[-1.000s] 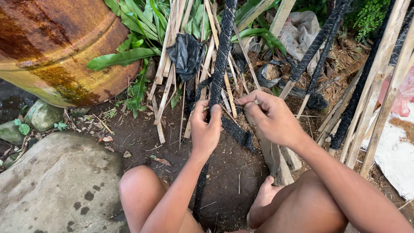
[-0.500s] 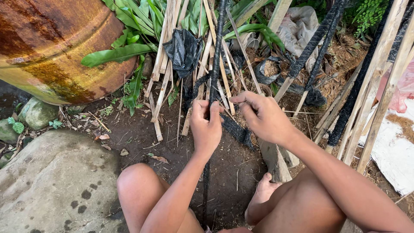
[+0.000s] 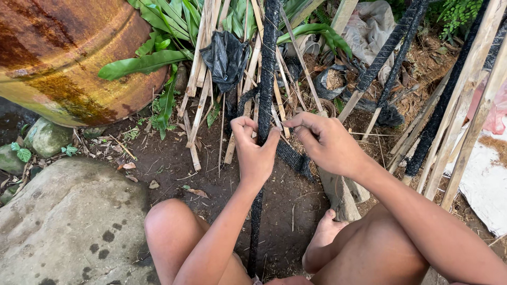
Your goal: The person sits on the ground and repairs a black rope by hand. They wrap a thin strand around a section of the rope, tie it off, and then use a knife to trim the excess material.
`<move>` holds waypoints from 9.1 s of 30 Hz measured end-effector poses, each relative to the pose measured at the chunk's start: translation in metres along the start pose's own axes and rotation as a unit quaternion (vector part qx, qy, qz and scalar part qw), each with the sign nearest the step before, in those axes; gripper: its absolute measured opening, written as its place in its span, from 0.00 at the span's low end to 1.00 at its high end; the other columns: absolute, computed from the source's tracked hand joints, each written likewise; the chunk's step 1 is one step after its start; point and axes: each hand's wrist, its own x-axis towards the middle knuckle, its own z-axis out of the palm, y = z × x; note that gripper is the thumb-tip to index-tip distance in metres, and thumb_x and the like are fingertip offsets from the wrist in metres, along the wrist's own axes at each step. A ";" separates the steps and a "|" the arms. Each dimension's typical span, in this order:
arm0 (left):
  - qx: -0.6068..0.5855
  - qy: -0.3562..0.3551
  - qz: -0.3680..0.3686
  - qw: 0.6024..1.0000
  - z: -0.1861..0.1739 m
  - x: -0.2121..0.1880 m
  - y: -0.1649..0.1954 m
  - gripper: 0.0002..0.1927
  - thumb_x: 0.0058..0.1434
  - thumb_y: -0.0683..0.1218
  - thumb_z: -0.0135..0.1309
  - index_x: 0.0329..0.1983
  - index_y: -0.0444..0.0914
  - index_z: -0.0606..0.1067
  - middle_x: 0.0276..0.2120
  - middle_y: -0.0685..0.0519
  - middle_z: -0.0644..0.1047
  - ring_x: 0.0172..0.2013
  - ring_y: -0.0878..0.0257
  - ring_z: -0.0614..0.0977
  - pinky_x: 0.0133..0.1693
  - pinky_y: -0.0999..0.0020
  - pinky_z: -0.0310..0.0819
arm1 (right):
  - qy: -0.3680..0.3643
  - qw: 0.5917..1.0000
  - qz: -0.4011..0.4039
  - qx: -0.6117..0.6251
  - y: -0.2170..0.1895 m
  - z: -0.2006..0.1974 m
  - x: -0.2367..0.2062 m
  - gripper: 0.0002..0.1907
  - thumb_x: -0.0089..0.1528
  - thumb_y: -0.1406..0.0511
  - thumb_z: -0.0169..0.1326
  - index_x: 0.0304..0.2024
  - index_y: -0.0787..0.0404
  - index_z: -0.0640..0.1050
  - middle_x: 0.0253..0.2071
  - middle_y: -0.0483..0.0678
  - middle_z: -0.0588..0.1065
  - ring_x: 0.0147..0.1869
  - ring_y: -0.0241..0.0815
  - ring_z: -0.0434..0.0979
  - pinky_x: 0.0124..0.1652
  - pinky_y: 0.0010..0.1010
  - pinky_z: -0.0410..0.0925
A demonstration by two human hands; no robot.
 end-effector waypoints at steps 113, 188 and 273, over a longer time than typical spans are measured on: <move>0.017 0.009 -0.193 0.981 0.005 -0.006 -0.015 0.26 0.66 0.39 0.54 0.67 0.35 0.62 0.42 0.53 0.79 0.29 0.75 0.78 0.24 0.77 0.71 | -0.055 0.996 0.056 -0.031 0.008 0.004 0.003 0.20 0.62 0.72 0.47 0.54 0.59 0.80 0.19 0.57 0.74 0.16 0.45 0.74 0.22 0.37 0.68; -0.241 -0.414 -0.208 0.853 -0.028 0.027 0.001 0.30 0.75 0.62 0.33 0.68 0.39 0.68 0.69 0.52 0.67 0.68 0.63 0.70 0.69 0.62 0.64 | -0.275 0.699 0.324 0.575 0.096 0.053 -0.011 0.08 0.70 0.58 0.52 0.38 0.53 0.73 0.20 0.32 0.53 0.18 0.27 0.47 0.20 0.23 0.44; -0.091 -0.041 -0.429 0.898 0.027 -0.045 -0.030 0.16 0.74 0.55 0.40 0.38 0.38 0.68 0.21 0.60 0.64 0.16 0.73 0.61 0.16 0.74 0.52 | 0.023 0.850 0.385 0.358 0.104 0.052 0.021 0.12 0.68 0.67 0.49 0.54 0.62 0.75 0.21 0.36 0.64 0.17 0.28 0.56 0.16 0.26 0.52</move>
